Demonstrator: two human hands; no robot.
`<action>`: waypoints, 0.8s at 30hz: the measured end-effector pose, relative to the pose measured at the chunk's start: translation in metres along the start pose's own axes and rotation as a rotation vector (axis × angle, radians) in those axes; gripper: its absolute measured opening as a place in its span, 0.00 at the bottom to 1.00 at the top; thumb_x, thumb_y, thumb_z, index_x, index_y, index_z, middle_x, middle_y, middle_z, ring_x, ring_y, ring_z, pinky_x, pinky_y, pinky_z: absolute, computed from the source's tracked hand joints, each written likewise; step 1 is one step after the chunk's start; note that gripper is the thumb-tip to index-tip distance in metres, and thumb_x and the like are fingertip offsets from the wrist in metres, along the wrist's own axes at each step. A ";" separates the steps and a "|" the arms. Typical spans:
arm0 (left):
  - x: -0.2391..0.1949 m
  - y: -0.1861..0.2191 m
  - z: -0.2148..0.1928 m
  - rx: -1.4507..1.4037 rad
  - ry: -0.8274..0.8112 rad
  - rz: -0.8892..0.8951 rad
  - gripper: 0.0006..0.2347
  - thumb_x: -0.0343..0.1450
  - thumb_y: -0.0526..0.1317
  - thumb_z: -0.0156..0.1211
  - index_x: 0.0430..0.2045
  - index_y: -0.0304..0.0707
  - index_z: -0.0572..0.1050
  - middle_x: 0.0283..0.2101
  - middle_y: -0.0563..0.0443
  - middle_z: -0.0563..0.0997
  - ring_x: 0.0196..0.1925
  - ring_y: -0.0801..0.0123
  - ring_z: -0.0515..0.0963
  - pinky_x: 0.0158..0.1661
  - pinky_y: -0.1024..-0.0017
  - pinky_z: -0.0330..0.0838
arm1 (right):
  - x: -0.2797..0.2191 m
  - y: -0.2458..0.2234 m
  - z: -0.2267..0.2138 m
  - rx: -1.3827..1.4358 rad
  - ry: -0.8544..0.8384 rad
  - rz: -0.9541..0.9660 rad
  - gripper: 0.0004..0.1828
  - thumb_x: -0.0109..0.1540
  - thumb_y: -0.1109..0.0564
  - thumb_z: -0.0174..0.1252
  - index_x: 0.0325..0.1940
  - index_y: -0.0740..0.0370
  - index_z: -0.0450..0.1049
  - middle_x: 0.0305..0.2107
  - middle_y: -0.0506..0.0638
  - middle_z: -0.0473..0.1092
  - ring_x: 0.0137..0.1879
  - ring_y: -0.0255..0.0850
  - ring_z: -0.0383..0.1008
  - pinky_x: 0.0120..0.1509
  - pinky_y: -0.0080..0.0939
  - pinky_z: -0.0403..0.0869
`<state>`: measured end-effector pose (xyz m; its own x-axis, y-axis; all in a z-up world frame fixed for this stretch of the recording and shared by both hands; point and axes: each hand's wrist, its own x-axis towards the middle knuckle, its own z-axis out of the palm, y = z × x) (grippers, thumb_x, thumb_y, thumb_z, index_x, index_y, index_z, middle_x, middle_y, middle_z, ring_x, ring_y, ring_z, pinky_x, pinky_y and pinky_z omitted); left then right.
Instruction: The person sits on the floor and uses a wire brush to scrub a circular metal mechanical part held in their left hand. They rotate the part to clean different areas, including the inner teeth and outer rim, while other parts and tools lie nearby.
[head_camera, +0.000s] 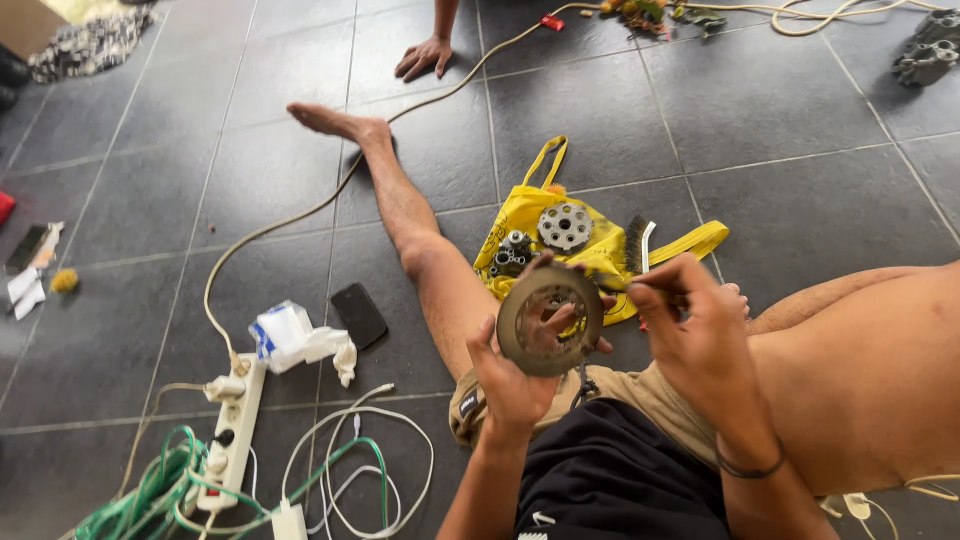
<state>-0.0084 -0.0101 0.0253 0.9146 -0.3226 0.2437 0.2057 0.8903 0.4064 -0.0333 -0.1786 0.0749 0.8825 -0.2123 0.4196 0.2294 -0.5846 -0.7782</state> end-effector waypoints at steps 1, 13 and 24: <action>-0.001 0.008 0.004 -0.006 0.012 0.013 0.35 0.73 0.57 0.36 0.74 0.34 0.54 0.71 0.28 0.64 0.62 0.31 0.72 0.43 0.39 0.78 | -0.006 -0.006 -0.008 -0.002 -0.018 -0.004 0.13 0.69 0.44 0.59 0.40 0.54 0.77 0.17 0.47 0.71 0.26 0.36 0.68 0.44 0.37 0.66; 0.007 0.039 0.027 -0.134 0.000 -0.043 0.32 0.75 0.62 0.40 0.75 0.51 0.53 0.70 0.26 0.65 0.64 0.16 0.68 0.42 0.34 0.78 | -0.047 -0.022 -0.060 0.412 0.240 -0.027 0.13 0.70 0.56 0.49 0.50 0.67 0.56 0.31 0.63 0.62 0.27 0.42 0.63 0.30 0.33 0.62; 0.043 0.052 0.098 0.419 -0.161 0.305 0.22 0.81 0.47 0.38 0.60 0.23 0.66 0.61 0.26 0.73 0.67 0.37 0.73 0.70 0.49 0.65 | -0.017 -0.022 -0.049 0.364 0.122 0.126 0.16 0.67 0.54 0.55 0.53 0.69 0.68 0.37 0.56 0.75 0.40 0.36 0.76 0.47 0.31 0.76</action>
<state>0.0079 -0.0095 0.1429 0.8394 -0.1444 0.5240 -0.2470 0.7573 0.6045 -0.0736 -0.2000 0.1076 0.8627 -0.3688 0.3462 0.2728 -0.2371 -0.9324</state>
